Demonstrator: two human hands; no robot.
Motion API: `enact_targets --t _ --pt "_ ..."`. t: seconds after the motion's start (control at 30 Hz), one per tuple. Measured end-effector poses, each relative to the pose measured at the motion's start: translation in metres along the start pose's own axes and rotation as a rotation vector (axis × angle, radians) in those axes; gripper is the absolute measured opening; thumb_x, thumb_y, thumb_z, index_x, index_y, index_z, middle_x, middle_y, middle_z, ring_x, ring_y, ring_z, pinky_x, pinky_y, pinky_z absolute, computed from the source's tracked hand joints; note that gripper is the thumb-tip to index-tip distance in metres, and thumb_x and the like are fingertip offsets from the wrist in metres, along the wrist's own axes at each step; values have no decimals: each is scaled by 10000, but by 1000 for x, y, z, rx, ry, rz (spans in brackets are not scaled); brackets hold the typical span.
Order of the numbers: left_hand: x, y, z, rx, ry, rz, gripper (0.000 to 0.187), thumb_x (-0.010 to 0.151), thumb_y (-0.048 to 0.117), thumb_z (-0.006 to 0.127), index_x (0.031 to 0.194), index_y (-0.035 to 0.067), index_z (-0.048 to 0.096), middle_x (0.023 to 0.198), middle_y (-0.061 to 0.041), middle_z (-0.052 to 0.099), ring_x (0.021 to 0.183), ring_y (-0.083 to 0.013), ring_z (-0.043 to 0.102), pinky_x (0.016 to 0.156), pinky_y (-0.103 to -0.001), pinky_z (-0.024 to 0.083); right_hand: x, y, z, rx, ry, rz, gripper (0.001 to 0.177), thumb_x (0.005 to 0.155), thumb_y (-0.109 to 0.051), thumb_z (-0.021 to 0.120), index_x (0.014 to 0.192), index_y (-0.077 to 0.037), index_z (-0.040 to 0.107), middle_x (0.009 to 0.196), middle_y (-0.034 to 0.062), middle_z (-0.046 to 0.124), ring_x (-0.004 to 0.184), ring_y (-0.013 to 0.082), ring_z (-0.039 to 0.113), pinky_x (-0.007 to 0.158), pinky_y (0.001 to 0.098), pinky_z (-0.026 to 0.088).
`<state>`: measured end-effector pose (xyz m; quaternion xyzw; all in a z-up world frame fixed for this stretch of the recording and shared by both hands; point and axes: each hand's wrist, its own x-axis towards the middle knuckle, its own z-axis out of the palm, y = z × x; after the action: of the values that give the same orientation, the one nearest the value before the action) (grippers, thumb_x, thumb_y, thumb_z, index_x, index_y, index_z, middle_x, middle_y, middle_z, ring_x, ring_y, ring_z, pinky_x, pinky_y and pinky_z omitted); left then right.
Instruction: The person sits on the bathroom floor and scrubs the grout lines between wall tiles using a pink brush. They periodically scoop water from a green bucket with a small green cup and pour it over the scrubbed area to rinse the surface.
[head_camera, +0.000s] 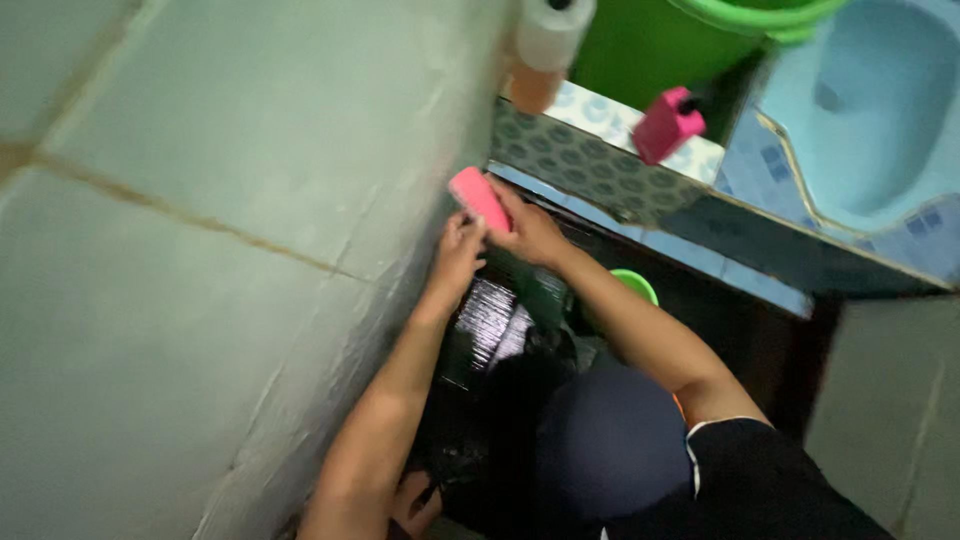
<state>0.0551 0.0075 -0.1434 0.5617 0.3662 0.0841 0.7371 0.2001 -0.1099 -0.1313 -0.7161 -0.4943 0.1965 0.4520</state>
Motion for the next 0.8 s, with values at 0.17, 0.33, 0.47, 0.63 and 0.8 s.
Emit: enact_targets --t 0.17,0.33,0.47,0.63,0.8 --pt "13 -15 31 -377 -81 -216 373 1012 405 572 1272 138 553 1149 -96 643 965 -242 625 748 -478 531 -45 19 -38 284 -223 155 700 875 -257 777 1496 -68 515 1030 104 732 927 201 675 812 353 552" --pt "4 -27 43 -302 -131 -276 327 988 389 585 1195 136 586 1167 -74 704 1048 -219 687 834 -496 615 -116 131 -89 -122 -440 826 268 902 -198 715 1034 27 778 865 115 770 734 203 746 620 337 584" --pt "6 -42 42 -220 -144 -333 312 982 388 576 1184 150 581 1161 -61 706 1028 -208 685 818 -480 617 -165 197 -71 -500 -767 1040 279 831 -189 793 1007 27 789 894 171 751 763 266 728 630 388 566" --pt "12 -58 38 -126 -138 -337 305 989 382 579 1181 145 588 1109 -48 694 993 -199 683 793 -456 619 -196 216 -14 -516 -559 945 307 795 -200 806 1028 -2 782 979 182 742 858 297 721 712 414 565" --pt "18 -60 36 -55 -116 -341 274 991 372 578 1162 159 567 1068 -53 673 953 -202 679 761 -446 631 -203 219 -3 -524 -511 916 344 759 -210 819 1049 -31 774 1064 192 734 954 328 714 794 439 565"
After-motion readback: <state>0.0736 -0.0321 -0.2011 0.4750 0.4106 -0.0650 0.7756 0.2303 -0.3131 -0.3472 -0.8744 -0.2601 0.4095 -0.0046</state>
